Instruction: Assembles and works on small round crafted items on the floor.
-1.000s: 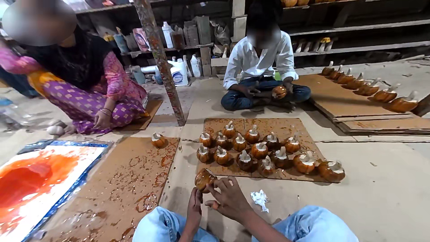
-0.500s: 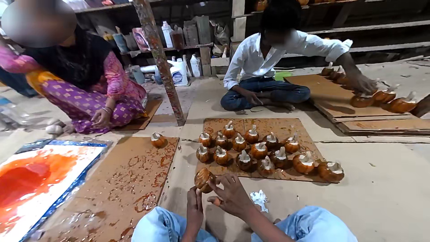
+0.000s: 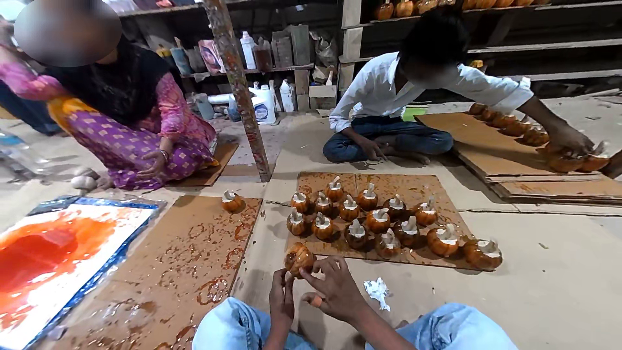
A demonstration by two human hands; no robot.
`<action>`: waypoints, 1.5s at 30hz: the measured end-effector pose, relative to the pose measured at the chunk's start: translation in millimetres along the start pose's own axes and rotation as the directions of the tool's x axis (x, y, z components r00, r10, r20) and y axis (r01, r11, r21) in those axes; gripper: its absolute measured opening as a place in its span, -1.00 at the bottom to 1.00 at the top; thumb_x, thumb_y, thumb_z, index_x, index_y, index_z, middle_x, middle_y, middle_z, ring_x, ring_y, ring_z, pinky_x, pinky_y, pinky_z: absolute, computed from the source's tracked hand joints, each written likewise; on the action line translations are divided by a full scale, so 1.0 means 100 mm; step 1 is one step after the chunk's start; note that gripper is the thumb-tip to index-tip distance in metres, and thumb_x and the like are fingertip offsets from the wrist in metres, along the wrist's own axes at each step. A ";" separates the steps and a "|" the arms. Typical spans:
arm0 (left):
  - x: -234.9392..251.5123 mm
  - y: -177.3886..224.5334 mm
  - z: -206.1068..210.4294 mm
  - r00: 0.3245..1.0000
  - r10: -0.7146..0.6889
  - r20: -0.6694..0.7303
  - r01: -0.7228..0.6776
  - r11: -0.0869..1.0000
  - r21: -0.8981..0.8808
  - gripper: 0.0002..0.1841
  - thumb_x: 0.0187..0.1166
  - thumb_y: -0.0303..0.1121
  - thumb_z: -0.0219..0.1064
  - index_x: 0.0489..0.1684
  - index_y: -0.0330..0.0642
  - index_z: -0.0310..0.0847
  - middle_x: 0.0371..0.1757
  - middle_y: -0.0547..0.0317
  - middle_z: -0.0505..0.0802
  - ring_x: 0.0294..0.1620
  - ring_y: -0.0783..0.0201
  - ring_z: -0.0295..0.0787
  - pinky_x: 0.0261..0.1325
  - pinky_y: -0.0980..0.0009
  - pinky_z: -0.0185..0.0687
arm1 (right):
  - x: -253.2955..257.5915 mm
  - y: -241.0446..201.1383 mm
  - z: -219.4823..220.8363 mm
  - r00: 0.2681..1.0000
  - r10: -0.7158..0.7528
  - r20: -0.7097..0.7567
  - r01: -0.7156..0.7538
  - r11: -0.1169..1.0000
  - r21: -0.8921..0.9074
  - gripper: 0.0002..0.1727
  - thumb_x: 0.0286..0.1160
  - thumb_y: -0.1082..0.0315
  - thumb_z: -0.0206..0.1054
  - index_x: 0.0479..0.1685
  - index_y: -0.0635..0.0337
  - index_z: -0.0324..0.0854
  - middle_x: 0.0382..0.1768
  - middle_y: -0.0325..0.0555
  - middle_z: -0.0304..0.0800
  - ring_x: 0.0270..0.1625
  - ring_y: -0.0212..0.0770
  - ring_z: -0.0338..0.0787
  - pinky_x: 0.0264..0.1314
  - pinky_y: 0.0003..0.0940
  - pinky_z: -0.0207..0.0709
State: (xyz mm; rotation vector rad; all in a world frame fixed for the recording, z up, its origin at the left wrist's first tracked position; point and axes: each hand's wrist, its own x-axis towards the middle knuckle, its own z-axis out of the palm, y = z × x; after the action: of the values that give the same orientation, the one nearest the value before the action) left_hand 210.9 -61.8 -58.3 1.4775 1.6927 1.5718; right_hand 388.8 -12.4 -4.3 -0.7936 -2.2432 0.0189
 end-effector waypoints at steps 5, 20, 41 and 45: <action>-0.05 0.08 -0.02 0.999 0.046 -0.002 -0.046 0.997 0.055 -0.66 0.68 -0.32 0.23 0.19 -0.44 0.64 -0.12 -0.01 0.83 -0.21 0.38 0.77 -0.02 0.45 0.72 | 0.05 0.15 -0.02 0.900 0.434 -0.043 -0.326 0.735 0.594 -0.15 0.66 -0.44 -0.23 0.29 -0.06 0.81 0.01 -0.07 0.67 0.11 -0.28 0.62 0.27 -0.25 0.53; -0.04 0.04 -0.02 0.983 0.154 -0.103 -0.140 0.981 0.133 -0.69 0.56 -0.41 0.32 0.13 -0.46 0.70 -0.04 -0.06 0.89 -0.09 0.34 0.88 0.10 0.42 0.79 | -0.02 0.01 -0.05 0.999 0.005 -0.051 0.001 0.994 0.109 -0.33 0.68 -0.44 -0.21 0.40 -0.49 0.70 -0.06 -0.18 0.72 0.08 -0.18 0.67 0.42 -0.01 0.34; -0.07 0.02 0.00 0.886 0.460 -0.059 -0.432 0.866 0.252 -0.81 0.63 -0.38 0.32 0.03 -0.28 0.75 0.01 -0.02 0.87 0.15 0.28 0.80 0.35 0.48 0.65 | 0.03 0.23 -0.12 0.799 0.592 0.107 -0.489 0.536 0.688 -0.19 0.68 -0.34 -0.08 0.19 0.29 0.66 0.09 0.00 0.72 0.24 -0.21 0.75 0.39 -0.16 0.66; -0.05 0.02 0.00 0.878 0.479 -0.006 -0.458 0.842 0.286 -0.81 0.61 -0.43 0.31 0.01 -0.27 0.78 -0.01 0.01 0.89 0.11 0.23 0.82 0.34 0.43 0.66 | 0.00 0.24 -0.11 0.906 0.423 0.009 -0.382 0.806 0.452 -0.38 0.70 -0.22 0.03 0.09 0.01 0.90 -0.01 -0.06 0.72 0.09 -0.26 0.67 0.22 -0.31 0.59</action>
State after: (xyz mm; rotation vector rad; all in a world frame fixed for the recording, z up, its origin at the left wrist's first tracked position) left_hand 213.5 -66.6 -58.7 2.1338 1.7367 1.6920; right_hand 408.9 5.1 -2.0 -0.9713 -1.8352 0.6664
